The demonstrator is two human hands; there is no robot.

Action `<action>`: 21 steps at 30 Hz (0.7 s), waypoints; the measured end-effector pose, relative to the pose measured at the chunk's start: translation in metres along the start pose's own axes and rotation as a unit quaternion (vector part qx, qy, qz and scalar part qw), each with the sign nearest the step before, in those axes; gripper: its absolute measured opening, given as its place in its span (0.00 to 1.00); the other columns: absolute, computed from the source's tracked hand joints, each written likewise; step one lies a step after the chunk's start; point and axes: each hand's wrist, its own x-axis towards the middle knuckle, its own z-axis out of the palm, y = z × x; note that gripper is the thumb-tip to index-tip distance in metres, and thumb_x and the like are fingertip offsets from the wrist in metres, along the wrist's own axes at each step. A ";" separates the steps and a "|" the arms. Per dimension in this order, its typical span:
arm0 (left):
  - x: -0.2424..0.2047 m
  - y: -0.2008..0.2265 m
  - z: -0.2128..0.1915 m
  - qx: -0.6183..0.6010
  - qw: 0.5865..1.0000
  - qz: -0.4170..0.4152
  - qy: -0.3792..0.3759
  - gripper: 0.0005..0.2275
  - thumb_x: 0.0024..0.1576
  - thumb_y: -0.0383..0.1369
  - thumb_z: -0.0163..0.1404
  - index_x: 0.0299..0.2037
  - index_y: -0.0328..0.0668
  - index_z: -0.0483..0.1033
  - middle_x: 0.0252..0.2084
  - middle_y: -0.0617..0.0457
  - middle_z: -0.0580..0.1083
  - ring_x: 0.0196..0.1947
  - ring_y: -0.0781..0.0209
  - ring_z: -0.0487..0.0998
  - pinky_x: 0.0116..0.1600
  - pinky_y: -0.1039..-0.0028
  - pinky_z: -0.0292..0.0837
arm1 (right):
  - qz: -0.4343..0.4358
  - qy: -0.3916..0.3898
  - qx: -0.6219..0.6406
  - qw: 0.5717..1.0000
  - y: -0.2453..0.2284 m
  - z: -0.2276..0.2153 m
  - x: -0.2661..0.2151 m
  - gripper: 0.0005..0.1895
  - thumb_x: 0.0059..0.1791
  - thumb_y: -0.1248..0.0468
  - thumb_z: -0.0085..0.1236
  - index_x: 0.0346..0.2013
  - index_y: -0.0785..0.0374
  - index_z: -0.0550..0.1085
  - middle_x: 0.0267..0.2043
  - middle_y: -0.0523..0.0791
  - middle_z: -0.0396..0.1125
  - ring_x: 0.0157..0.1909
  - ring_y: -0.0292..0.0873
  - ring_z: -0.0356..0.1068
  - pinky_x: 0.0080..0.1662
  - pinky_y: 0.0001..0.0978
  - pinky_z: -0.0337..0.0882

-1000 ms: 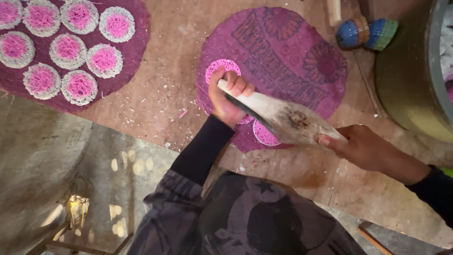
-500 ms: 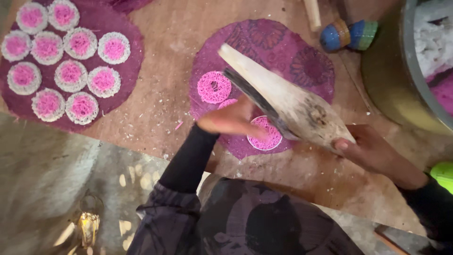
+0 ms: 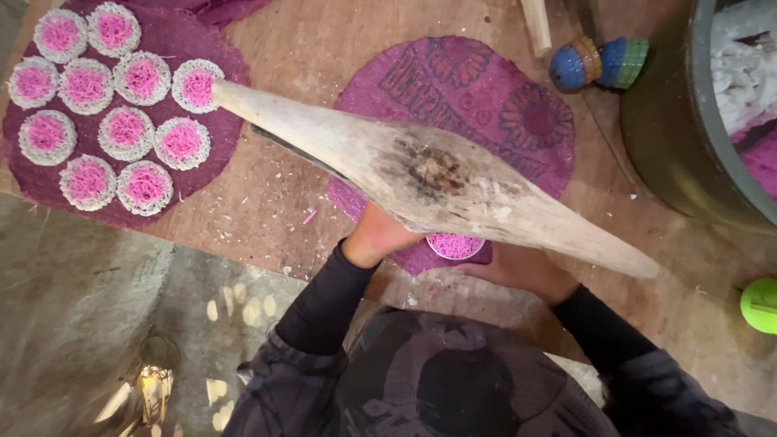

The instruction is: The person applies white and pink paste onto purple dough circles using a wooden tool and a plastic cylinder, then arranges the circles on a larger purple dough sheet.

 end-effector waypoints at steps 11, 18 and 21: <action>-0.006 -0.001 0.007 0.040 0.999 -0.007 -0.010 0.29 0.52 0.38 0.65 0.61 0.35 0.70 0.59 0.46 0.75 0.60 0.55 0.75 0.66 0.65 0.68 | -0.035 0.026 -0.037 0.998 -0.010 -0.011 0.009 0.37 0.42 0.46 0.67 0.61 0.60 0.71 0.65 0.53 0.65 0.67 0.58 0.62 0.66 0.47 0.59; -0.003 -0.005 0.013 0.017 1.000 0.007 0.022 0.27 0.52 0.35 0.66 0.60 0.35 0.72 0.58 0.47 0.76 0.59 0.55 0.76 0.67 0.66 0.69 | 0.014 -0.002 0.030 0.999 0.008 0.007 0.003 0.43 0.41 0.45 0.69 0.64 0.64 0.67 0.67 0.56 0.61 0.69 0.58 0.58 0.68 0.47 0.56; -0.006 -0.008 0.010 0.018 1.000 -0.015 0.016 0.26 0.52 0.35 0.65 0.60 0.36 0.72 0.58 0.48 0.76 0.59 0.56 0.76 0.66 0.66 0.69 | 0.007 0.055 0.017 0.998 0.019 0.009 -0.004 0.47 0.38 0.46 0.72 0.65 0.64 0.65 0.68 0.56 0.61 0.70 0.60 0.58 0.68 0.48 0.55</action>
